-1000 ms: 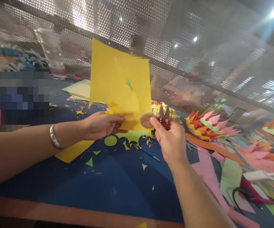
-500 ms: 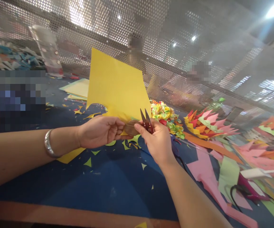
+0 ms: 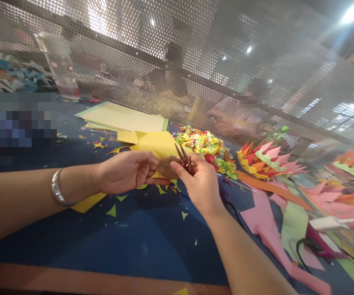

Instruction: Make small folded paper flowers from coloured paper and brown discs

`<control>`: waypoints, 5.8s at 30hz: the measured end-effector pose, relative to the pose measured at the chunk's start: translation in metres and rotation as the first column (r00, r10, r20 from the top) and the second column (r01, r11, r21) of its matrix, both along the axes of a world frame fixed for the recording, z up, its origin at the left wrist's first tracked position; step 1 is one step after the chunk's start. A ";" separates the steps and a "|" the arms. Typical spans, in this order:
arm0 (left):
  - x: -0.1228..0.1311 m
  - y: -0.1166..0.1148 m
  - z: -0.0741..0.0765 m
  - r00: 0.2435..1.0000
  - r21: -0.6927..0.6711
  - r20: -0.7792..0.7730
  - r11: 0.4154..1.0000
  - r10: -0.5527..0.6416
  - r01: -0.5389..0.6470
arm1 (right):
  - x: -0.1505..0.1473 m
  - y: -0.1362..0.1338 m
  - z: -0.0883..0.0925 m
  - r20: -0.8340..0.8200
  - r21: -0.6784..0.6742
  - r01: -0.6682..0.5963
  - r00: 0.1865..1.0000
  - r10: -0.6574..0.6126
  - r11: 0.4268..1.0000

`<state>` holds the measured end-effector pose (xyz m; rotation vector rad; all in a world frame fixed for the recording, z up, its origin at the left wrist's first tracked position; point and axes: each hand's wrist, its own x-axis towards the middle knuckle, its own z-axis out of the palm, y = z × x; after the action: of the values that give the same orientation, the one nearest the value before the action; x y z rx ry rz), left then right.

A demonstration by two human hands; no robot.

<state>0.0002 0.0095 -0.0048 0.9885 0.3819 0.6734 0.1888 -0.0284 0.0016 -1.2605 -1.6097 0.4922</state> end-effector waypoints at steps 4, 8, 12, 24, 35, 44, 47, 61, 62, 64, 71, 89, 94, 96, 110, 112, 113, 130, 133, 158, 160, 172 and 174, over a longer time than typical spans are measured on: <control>0.003 -0.010 0.001 1.000 0.130 -0.011 0.991 0.023 -0.021 | -0.003 -0.003 0.001 0.029 0.015 -0.018 0.999 0.018 1.000; 0.005 -0.014 0.001 0.978 0.170 -0.129 0.975 0.167 -0.144 | -0.004 -0.005 -0.001 0.023 0.018 -0.042 0.999 0.041 0.999; 0.005 -0.010 0.000 0.960 0.273 -0.184 0.949 0.212 -0.157 | -0.002 -0.005 -0.003 0.025 0.011 -0.041 0.999 0.041 0.999; -0.001 -0.011 0.003 0.918 0.450 -0.333 0.892 0.217 -0.047 | 0.003 0.002 -0.002 -0.087 -0.071 -0.084 0.993 0.078 0.994; -0.007 -0.003 0.000 0.915 0.513 -0.376 0.855 0.146 0.074 | 0.010 -0.001 0.004 0.081 0.030 -0.044 0.996 0.042 0.999; 0.000 0.002 -0.001 0.971 0.025 -0.082 0.975 0.223 -0.222 | 0.028 0.009 0.006 -0.010 0.369 0.354 0.926 -0.378 0.859; 0.001 0.002 -0.004 0.977 0.030 -0.050 0.978 0.206 -0.204 | 0.015 0.003 0.003 0.005 0.300 0.195 0.979 -0.205 0.934; 0.005 -0.003 0.010 0.989 -0.174 -0.045 0.974 0.141 -0.147 | 0.000 -0.003 0.000 0.085 -0.010 -0.078 0.993 0.079 0.997; 0.005 -0.003 0.010 0.989 -0.176 -0.043 0.974 0.140 -0.145 | 0.000 -0.003 0.000 0.086 -0.015 -0.085 0.993 0.086 0.996; 0.004 -0.001 0.009 0.991 -0.176 -0.036 0.976 0.126 -0.130 | 0.000 -0.003 0.000 0.090 -0.028 -0.102 0.991 0.104 0.994; 0.004 -0.002 0.008 0.985 -0.191 -0.049 0.967 0.165 -0.171 | 0.000 -0.004 0.001 0.090 -0.066 -0.116 0.989 0.121 0.991; 0.005 -0.010 0.001 0.988 0.073 -0.008 0.985 0.156 -0.155 | -0.002 -0.006 0.004 0.083 -0.054 -0.131 0.987 0.136 0.990; 0.008 -0.011 -0.001 0.976 0.057 0.018 0.975 0.216 -0.217 | -0.003 -0.007 0.002 0.060 0.031 0.005 0.998 -0.007 1.000; 0.007 -0.009 0.001 0.958 0.056 0.033 0.956 0.285 -0.286 | -0.004 -0.007 0.002 0.009 0.063 0.046 0.999 -0.046 0.997; 0.005 -0.007 0.011 0.856 -0.052 0.120 0.864 0.503 -0.501 | -0.020 -0.014 -0.012 -0.433 -0.241 -0.145 0.901 0.028 0.960; 0.005 -0.007 0.011 0.848 -0.036 0.144 0.859 0.509 -0.510 | -0.023 -0.015 -0.011 -0.460 -0.266 -0.159 0.888 0.020 0.951; 0.006 -0.008 0.012 0.847 -0.031 0.151 0.859 0.509 -0.511 | -0.024 -0.016 -0.011 -0.475 -0.285 -0.165 0.880 0.010 0.944; 0.018 -0.027 0.005 0.842 -0.086 0.124 0.851 0.525 -0.518 | -0.041 -0.017 -0.004 -0.681 -0.344 -0.292 0.732 -0.023 0.892; 0.019 -0.029 0.009 0.849 -0.093 0.138 0.860 0.510 -0.502 | -0.041 -0.018 -0.003 -0.697 -0.342 -0.296 0.716 -0.029 0.892; 0.013 -0.015 0.002 0.923 0.104 0.179 0.927 0.340 -0.361 | -0.032 -0.018 -0.004 -0.610 -0.331 -0.183 0.790 -0.062 0.926; 0.012 -0.012 0.002 0.935 0.129 0.178 0.935 0.306 -0.331 | -0.031 -0.018 -0.005 -0.603 -0.329 -0.175 0.795 -0.064 0.928; 0.000 0.007 -0.003 0.966 0.271 0.052 0.927 0.254 -0.259 | -0.023 -0.018 -0.007 -0.550 -0.356 -0.171 0.833 -0.058 0.919; -0.002 0.009 -0.002 0.969 0.293 0.040 0.925 0.243 -0.244 | -0.023 -0.019 -0.005 -0.538 -0.370 -0.168 0.840 -0.063 0.914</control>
<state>-0.0020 0.0190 -0.0065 1.2361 0.4129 0.9780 0.1659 -0.0476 -0.0038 -1.2220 -1.0841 1.1589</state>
